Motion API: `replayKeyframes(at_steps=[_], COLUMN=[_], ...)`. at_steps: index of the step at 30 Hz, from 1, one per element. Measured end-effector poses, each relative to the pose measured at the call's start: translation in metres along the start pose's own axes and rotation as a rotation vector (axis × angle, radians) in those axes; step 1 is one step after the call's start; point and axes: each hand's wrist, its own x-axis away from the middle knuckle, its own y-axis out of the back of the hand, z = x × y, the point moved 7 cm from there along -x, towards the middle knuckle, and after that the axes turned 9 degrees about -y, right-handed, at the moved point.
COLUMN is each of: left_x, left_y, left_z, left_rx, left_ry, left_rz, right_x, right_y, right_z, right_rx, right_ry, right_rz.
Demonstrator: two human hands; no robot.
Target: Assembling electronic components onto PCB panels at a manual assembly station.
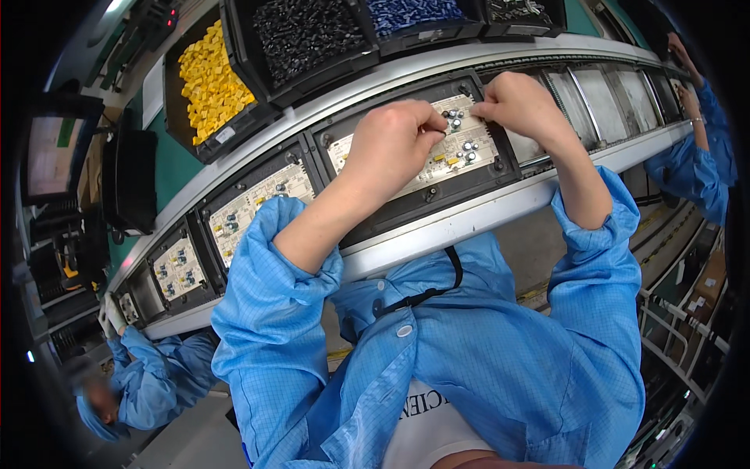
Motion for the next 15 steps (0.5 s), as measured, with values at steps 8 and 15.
replayKeyframes(at_steps=[8,15], left_x=[-0.005,-0.011], left_y=[-0.034,-0.044], left_z=[0.000,-0.001], left_rx=[-0.162,-0.246], left_ry=[-0.172,-0.172], left_rz=[0.100,0.135], right_x=[-0.009,-0.004], right_y=[-0.010,-0.015], right_z=[-0.068,-0.074], right_rx=[-1.454,-1.794], right_ry=[0.034,0.157], right_rz=[0.323,0.458])
